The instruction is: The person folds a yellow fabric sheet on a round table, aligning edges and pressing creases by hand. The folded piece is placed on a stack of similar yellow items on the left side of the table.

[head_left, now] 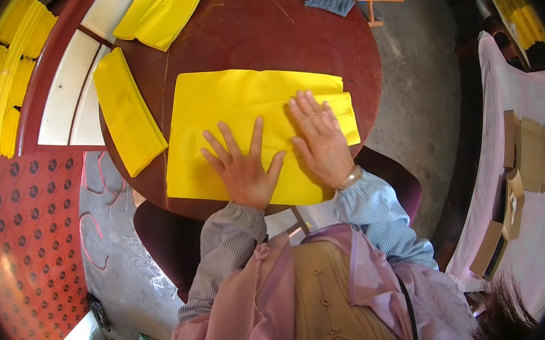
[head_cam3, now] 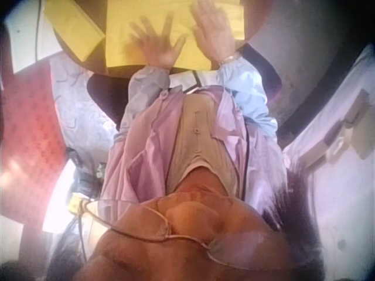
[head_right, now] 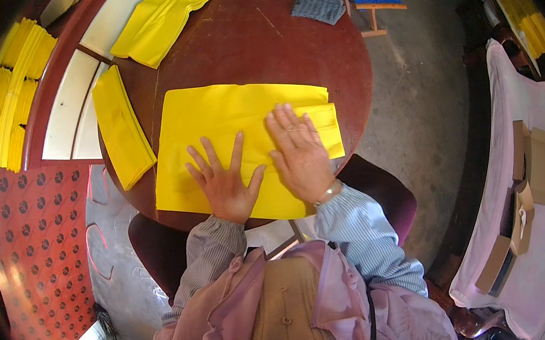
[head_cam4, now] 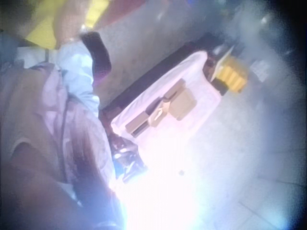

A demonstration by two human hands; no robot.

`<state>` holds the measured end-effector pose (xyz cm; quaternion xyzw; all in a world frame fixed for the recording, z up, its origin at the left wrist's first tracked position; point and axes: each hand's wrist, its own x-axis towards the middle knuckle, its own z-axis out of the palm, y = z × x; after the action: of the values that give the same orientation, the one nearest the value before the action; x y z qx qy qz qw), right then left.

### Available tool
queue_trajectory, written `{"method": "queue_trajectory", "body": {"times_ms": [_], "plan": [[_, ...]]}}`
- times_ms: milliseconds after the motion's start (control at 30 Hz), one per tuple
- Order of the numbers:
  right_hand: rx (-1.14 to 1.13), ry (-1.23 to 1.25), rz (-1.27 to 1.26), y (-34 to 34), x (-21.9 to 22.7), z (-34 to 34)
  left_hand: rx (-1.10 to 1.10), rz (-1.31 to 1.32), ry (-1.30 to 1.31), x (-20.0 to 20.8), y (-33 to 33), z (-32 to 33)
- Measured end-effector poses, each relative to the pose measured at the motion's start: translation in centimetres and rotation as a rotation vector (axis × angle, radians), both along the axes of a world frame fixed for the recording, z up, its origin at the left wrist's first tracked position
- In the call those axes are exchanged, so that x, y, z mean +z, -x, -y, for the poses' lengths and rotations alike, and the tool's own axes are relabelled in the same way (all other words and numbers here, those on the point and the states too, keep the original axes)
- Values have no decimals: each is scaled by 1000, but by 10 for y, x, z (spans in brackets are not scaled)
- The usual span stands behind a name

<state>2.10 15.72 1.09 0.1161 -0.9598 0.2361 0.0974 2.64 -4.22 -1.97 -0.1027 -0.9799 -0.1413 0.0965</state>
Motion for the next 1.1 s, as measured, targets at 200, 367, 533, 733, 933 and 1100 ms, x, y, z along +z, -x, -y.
{"method": "queue_trajectory", "body": {"times_ms": [200, 367, 533, 733, 933, 1100], "plan": [[-54, -162, 24, 12, -23, 7, 9, -7, 7, -2, -1, -1], [-142, -294, 52, 0, -30, 0, 5, 9, -19, -3, -1, 2], [-190, -276, 45, -5, -31, 1, 1, -21, -49, -5, -1, 3], [-166, -238, 98, -16, -21, -20, 4, -8, -24, -2, -2, 4], [96, -51, -103, -27, -9, -26, 13, 38, 5, 6, -1, 1], [95, 88, -88, -40, -8, -36, 13, 51, 21, 12, 3, 0]]}}
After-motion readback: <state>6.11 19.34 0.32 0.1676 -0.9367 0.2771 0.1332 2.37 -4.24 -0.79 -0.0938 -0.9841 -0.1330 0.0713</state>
